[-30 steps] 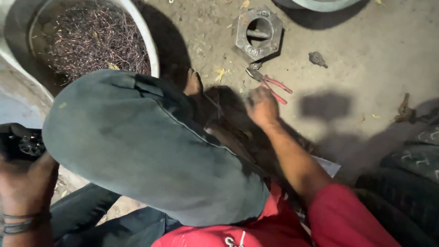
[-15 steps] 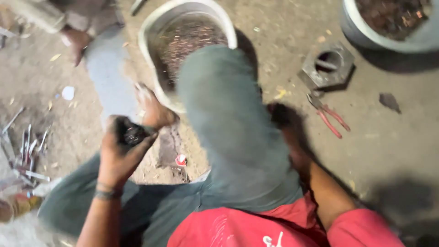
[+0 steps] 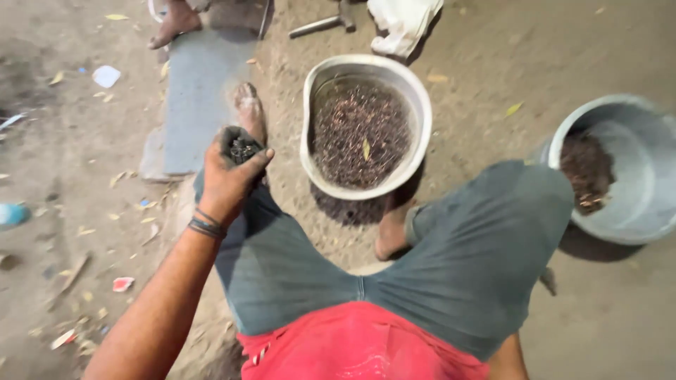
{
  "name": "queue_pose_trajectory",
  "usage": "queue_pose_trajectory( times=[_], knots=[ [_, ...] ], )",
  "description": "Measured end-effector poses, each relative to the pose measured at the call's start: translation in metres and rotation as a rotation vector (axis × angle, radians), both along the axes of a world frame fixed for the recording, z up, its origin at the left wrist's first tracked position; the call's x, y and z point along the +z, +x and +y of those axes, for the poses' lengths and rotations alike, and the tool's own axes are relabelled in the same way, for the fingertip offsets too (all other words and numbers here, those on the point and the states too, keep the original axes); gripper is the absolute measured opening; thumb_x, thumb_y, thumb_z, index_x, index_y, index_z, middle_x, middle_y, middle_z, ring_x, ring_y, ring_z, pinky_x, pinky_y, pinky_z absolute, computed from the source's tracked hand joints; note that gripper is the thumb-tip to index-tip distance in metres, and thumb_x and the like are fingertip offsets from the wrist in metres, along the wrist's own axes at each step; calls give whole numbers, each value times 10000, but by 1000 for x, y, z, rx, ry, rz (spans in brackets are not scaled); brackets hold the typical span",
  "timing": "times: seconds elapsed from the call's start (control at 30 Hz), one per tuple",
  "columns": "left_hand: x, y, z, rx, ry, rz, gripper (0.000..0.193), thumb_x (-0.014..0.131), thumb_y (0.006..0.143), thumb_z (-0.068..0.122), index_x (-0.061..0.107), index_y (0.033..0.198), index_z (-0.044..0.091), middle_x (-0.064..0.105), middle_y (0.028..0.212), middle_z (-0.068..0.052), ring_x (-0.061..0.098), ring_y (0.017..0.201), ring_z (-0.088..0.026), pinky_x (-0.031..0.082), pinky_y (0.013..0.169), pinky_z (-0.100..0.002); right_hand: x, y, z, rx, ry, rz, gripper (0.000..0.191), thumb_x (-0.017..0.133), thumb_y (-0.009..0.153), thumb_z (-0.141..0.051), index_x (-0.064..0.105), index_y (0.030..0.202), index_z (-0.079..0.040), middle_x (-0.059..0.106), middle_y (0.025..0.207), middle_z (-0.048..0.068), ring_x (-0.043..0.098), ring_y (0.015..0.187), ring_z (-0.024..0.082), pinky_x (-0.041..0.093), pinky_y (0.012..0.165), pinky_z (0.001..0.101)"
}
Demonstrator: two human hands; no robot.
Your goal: The person sits on the ground holding a metal component in one hand and pliers in the other, repeatedly pulling wire out of the component over a basin filled with wire scraps. Extracted pieces drop into the basin, and a second basin of collected scrap sits nearby.
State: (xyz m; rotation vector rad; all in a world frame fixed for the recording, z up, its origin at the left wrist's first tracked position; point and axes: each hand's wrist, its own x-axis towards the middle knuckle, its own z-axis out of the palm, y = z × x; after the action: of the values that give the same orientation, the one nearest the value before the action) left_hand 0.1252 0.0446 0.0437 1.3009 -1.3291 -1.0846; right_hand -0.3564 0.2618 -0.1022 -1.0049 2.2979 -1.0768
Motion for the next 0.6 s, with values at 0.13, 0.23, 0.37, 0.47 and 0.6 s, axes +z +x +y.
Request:
queue_pose_trajectory(
  times=[0.13, 0.23, 0.37, 0.47, 0.6],
  knots=[
    [-19, -27, -31, -94, 246, 171, 271, 830, 836, 135, 620, 991, 63, 584, 730, 10, 519, 579, -66, 412, 495, -238, 53, -64, 23, -142, -67, 102, 469, 672, 1028, -294, 581, 1279, 91, 680, 1111, 213, 652, 985, 281, 516, 899, 425],
    [-42, -50, -31, -301, 156, 59, 282, 845, 829, 164, 640, 981, 44, 647, 762, -20, 590, 671, -82, 498, 596, -251, 87, -91, 30, -162, -148, 186, 468, 681, 1028, -277, 574, 1278, 104, 684, 1099, 210, 658, 965, 269, 523, 883, 421],
    [-64, -65, -18, -339, -2, -53, 688, 877, 776, 252, 539, 1312, -17, 691, 1160, -127, 670, 1087, -220, 534, 939, -355, 97, -60, -20, -28, -253, 221, 412, 685, 1020, -248, 589, 1234, 90, 692, 1066, 197, 667, 932, 259, 534, 856, 411],
    [-64, -52, -16, -359, -45, -253, 659, 871, 768, 250, 601, 1314, -2, 708, 1179, -207, 679, 1104, -304, 527, 955, -385, 125, -28, -112, 120, -352, 208, 370, 688, 1014, -226, 601, 1201, 80, 698, 1042, 188, 674, 907, 252, 542, 836, 403],
    [-40, -35, -21, -402, 93, -178, 581, 840, 764, 301, 648, 1230, 12, 755, 1099, -168, 741, 1046, -262, 569, 931, -363, 184, 3, -206, 280, -489, 188, 314, 692, 1006, -198, 616, 1157, 66, 705, 1010, 176, 683, 874, 243, 552, 809, 393]
  ],
)
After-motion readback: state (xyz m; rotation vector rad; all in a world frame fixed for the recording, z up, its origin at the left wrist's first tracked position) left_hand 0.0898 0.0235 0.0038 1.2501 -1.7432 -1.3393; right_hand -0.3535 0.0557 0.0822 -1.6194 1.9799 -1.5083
